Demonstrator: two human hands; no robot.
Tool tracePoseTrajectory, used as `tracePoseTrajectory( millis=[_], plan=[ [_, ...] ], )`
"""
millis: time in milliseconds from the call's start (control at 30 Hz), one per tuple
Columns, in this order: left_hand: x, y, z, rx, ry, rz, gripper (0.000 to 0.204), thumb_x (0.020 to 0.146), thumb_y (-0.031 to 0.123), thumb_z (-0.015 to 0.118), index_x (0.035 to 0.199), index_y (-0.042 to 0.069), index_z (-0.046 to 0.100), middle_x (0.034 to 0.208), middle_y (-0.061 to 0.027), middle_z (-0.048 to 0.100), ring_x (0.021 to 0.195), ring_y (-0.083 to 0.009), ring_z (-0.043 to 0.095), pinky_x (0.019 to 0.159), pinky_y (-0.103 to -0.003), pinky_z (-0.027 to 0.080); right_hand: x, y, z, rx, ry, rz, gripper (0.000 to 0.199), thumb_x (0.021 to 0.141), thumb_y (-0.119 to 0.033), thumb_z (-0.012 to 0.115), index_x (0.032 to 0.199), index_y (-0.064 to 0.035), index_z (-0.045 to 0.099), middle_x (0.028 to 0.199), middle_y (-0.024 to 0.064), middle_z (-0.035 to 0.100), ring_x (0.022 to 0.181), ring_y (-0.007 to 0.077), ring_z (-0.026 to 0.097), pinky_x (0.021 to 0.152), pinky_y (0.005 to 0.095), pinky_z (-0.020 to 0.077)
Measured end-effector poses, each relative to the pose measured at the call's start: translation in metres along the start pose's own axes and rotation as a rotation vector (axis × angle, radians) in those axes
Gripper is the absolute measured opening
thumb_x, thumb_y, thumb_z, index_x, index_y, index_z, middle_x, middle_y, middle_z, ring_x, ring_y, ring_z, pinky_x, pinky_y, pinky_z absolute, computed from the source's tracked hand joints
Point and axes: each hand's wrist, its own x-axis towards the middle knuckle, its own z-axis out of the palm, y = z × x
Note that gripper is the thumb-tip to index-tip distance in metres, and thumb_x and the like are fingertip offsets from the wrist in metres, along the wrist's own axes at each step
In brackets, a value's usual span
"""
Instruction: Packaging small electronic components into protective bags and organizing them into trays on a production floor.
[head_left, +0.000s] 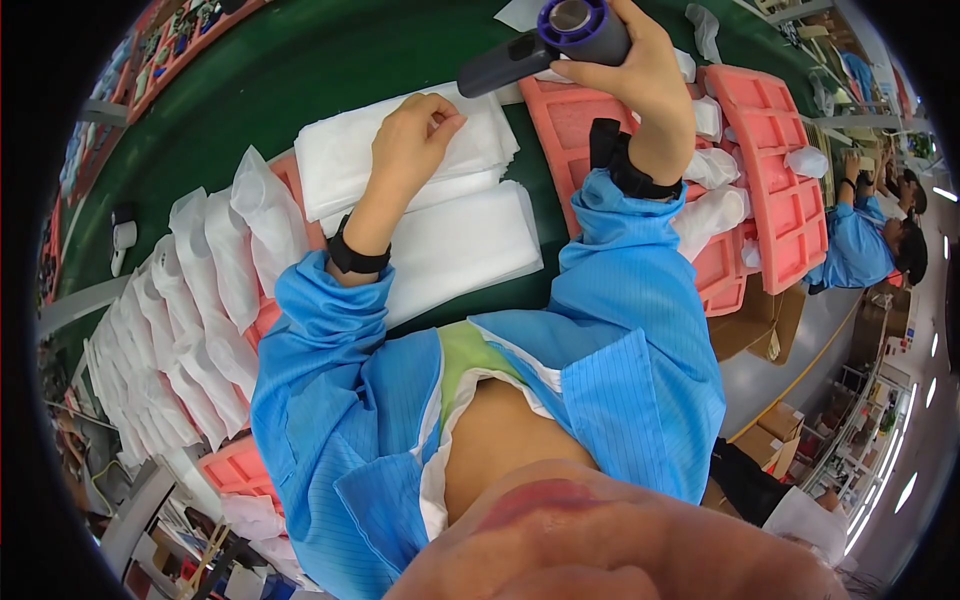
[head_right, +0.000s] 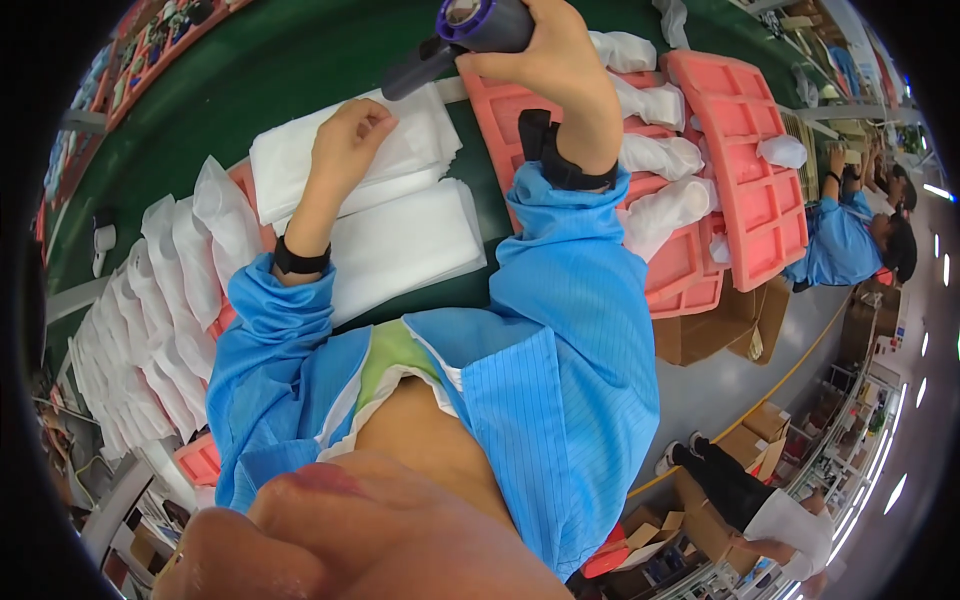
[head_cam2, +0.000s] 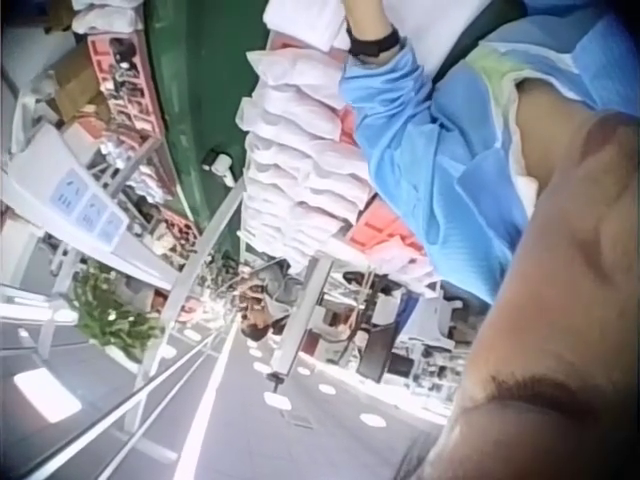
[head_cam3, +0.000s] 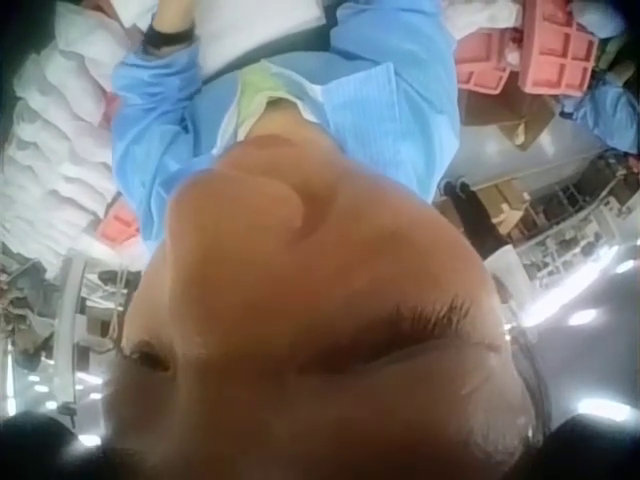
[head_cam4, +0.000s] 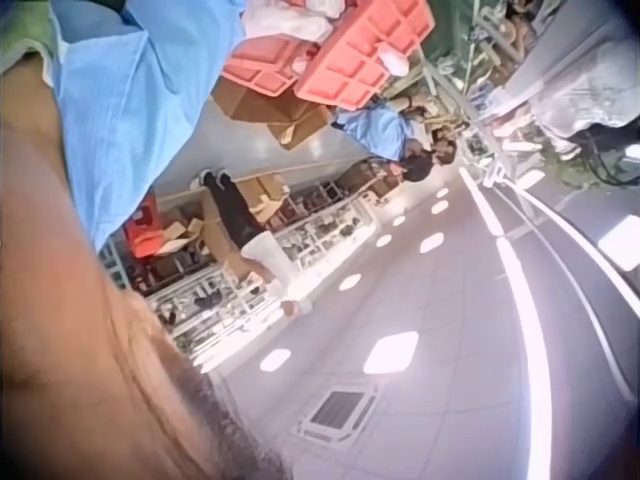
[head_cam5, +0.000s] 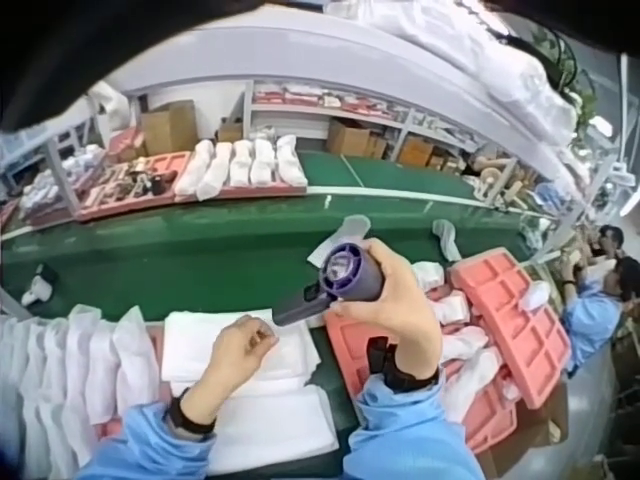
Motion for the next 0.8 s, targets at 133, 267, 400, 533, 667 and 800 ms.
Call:
tracePoseTrajectory(
  millis=[133,267,400,533,667,800],
  plan=[
    [0.007,-0.002,-0.02,-0.456,-0.031,-0.151,0.012,0.084,0.017,0.067,0.087,0.005,0.064,0.081,-0.0027,0.063,0.064,-0.0137,0.058,0.054,-0.026,0.044,0.004,0.044,-0.001,-0.156,-0.126,-0.326,0.056,0.059,-0.007,0.08,0.108,-0.0007,0.054,0.094,0.0066,0.059,0.089,0.0141,0.055,0.081,0.0276,0.0447],
    [0.001,0.021,-0.047,-0.771,0.043,-0.256,0.014,0.09,0.017,0.063,0.091,0.003,0.063,0.084,-0.0013,0.062,0.07,-0.01,0.057,0.057,-0.022,0.042,0.005,0.017,0.034,-0.048,-0.095,-0.25,0.057,0.06,-0.007,0.08,0.109,0.0,0.053,0.096,0.0086,0.059,0.09,0.0166,0.056,0.082,0.0285,0.0453],
    [-0.006,0.033,-0.059,-0.965,0.262,-0.171,0.015,0.093,0.018,0.059,0.094,0.002,0.061,0.088,-0.0029,0.063,0.077,-0.0113,0.058,0.064,-0.023,0.044,0.018,0.03,0.087,-0.19,0.076,-0.639,0.057,0.062,-0.006,0.078,0.113,0.0011,0.053,0.099,0.0137,0.058,0.091,0.0251,0.059,0.082,0.0315,0.0464],
    [-0.007,0.04,-0.069,-1.287,0.388,-0.166,0.015,0.095,0.017,0.057,0.098,0.003,0.059,0.091,-0.0037,0.063,0.081,-0.0121,0.058,0.071,-0.024,0.045,0.009,0.025,0.116,-0.12,0.215,-0.588,0.066,0.058,-0.014,0.085,0.117,-0.0076,0.058,0.101,0.0124,0.059,0.088,0.0304,0.062,0.07,0.0353,0.0527],
    [-0.01,0.042,-0.074,-1.241,0.433,-0.047,0.012,0.093,0.015,0.059,0.095,0.003,0.059,0.094,-0.0043,0.063,0.081,-0.0124,0.058,0.074,-0.026,0.046,0.002,0.028,0.133,-0.251,0.142,-0.569,0.074,0.058,-0.01,0.084,0.126,-0.0066,0.055,0.102,0.0109,0.057,0.083,0.026,0.062,0.067,0.0323,0.0525],
    [-0.016,0.05,-0.071,-0.564,0.492,0.253,0.008,0.086,0.008,0.065,0.091,0.003,0.061,0.088,-0.0059,0.064,0.077,-0.0163,0.058,0.07,-0.027,0.047,-0.003,0.021,0.127,-0.278,0.122,-0.539,0.083,0.057,-0.004,0.082,0.133,-0.0079,0.05,0.106,0.0088,0.052,0.084,0.0257,0.06,0.064,0.0315,0.0518]
  ],
)
